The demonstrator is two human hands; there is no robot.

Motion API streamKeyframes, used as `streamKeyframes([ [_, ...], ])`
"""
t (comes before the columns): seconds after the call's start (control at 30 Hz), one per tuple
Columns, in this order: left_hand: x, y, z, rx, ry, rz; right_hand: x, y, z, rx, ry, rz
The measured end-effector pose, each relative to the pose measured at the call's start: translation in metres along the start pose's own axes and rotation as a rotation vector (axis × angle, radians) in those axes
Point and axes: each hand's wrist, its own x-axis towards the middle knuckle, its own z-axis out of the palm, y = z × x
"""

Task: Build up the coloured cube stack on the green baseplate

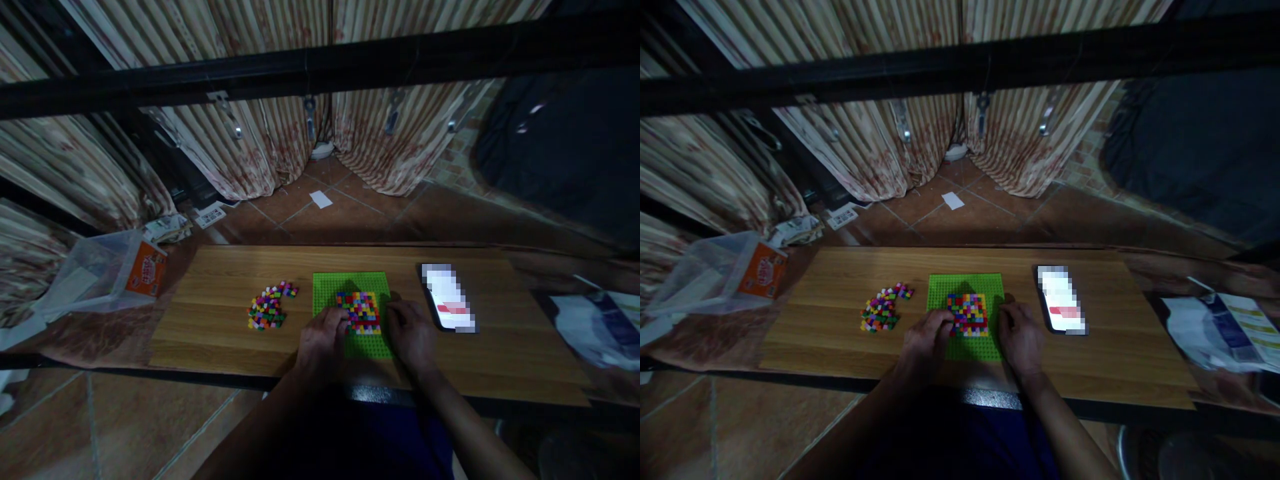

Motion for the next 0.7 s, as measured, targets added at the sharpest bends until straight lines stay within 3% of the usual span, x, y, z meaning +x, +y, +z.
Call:
streamKeyframes([
  [0.43, 0.002, -0.004, 0.0021, -0.113, 0.062, 0.121, 0.0001, -0.0012, -0.0008, -0.011, 0.008, 0.007],
  [0.7, 0.0019, -0.0043, 0.0002, -0.134, 0.083, 0.128, 0.001, -0.0022, -0.0011, -0.014, 0.007, 0.009],
])
